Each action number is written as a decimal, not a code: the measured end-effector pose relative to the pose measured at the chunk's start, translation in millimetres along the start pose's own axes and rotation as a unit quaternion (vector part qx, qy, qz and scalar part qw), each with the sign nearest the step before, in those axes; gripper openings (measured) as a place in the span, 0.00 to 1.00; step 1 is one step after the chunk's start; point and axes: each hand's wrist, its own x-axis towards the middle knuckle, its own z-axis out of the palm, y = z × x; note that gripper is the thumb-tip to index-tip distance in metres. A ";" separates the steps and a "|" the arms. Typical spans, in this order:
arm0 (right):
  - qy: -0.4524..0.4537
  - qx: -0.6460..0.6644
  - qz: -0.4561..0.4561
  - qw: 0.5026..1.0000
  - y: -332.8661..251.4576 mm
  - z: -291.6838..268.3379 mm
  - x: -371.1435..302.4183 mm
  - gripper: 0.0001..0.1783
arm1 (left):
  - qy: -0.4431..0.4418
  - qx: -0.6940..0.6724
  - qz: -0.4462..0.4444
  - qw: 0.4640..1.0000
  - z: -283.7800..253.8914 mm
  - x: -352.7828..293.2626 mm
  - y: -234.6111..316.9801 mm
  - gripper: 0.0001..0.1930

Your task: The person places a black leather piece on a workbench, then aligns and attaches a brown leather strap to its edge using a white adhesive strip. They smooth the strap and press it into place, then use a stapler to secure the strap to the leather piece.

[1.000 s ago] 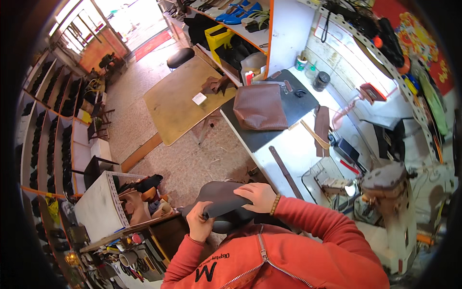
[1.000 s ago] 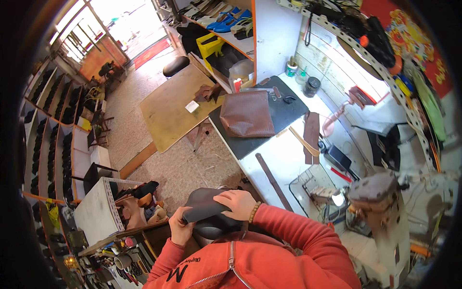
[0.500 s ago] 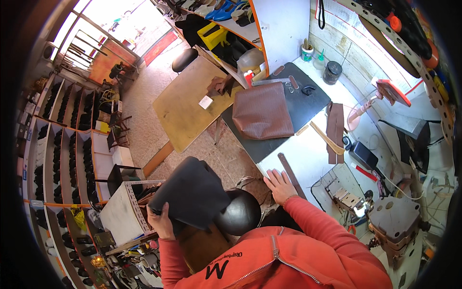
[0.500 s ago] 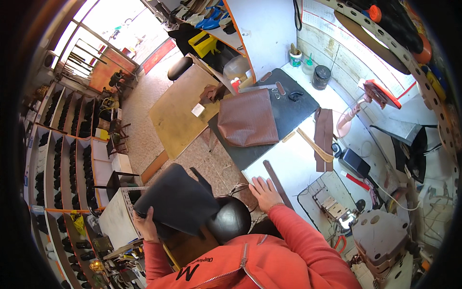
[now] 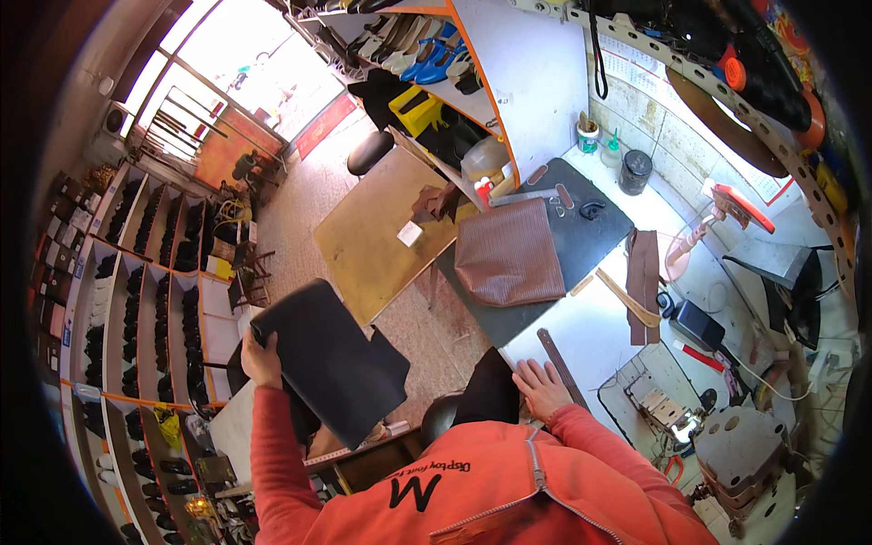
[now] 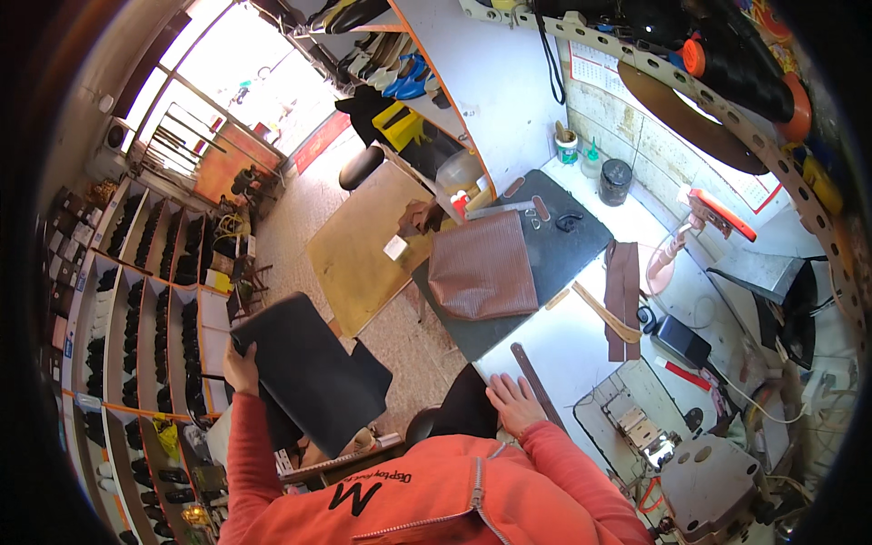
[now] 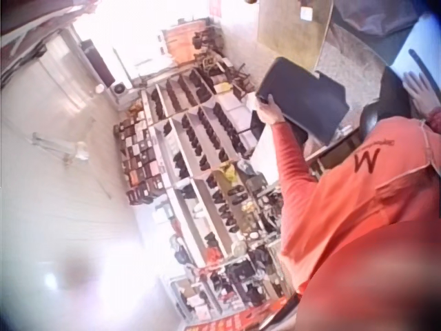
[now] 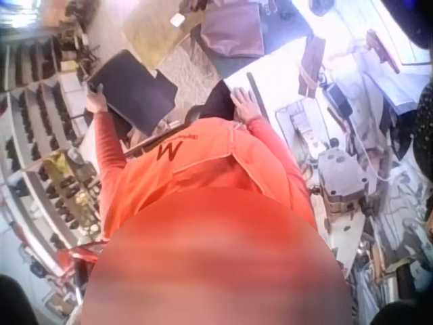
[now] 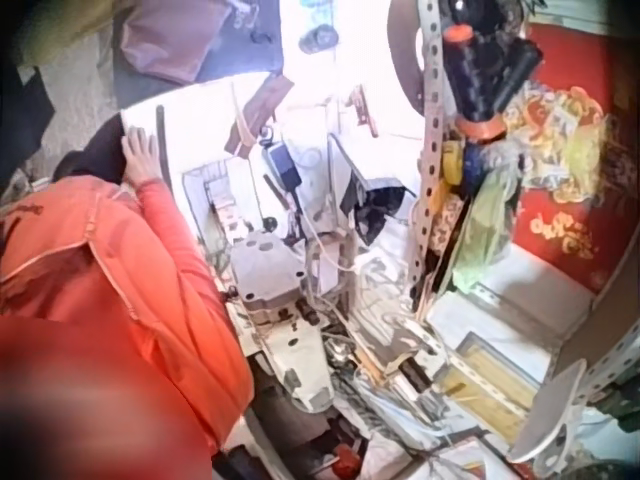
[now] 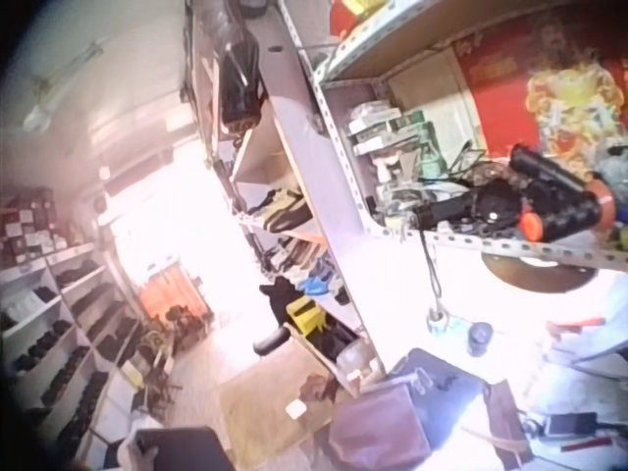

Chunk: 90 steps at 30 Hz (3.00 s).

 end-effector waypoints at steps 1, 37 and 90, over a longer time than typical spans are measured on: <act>-0.017 -0.062 -0.006 0.998 0.5 0.1 1.3 0.32 | 0.035 0.014 0.040 0.998 9.1 26.2 -3.0 0.23; -0.049 -0.194 0.033 0.979 -16.7 33.8 36.0 0.26 | -0.246 -0.136 0.268 0.922 652.1 104.7 127.3 0.45; 0.524 0.614 0.320 0.497 -185.4 28.8 48.7 0.22 | -0.341 -0.700 0.627 -0.038 17.2 -167.7 133.0 0.07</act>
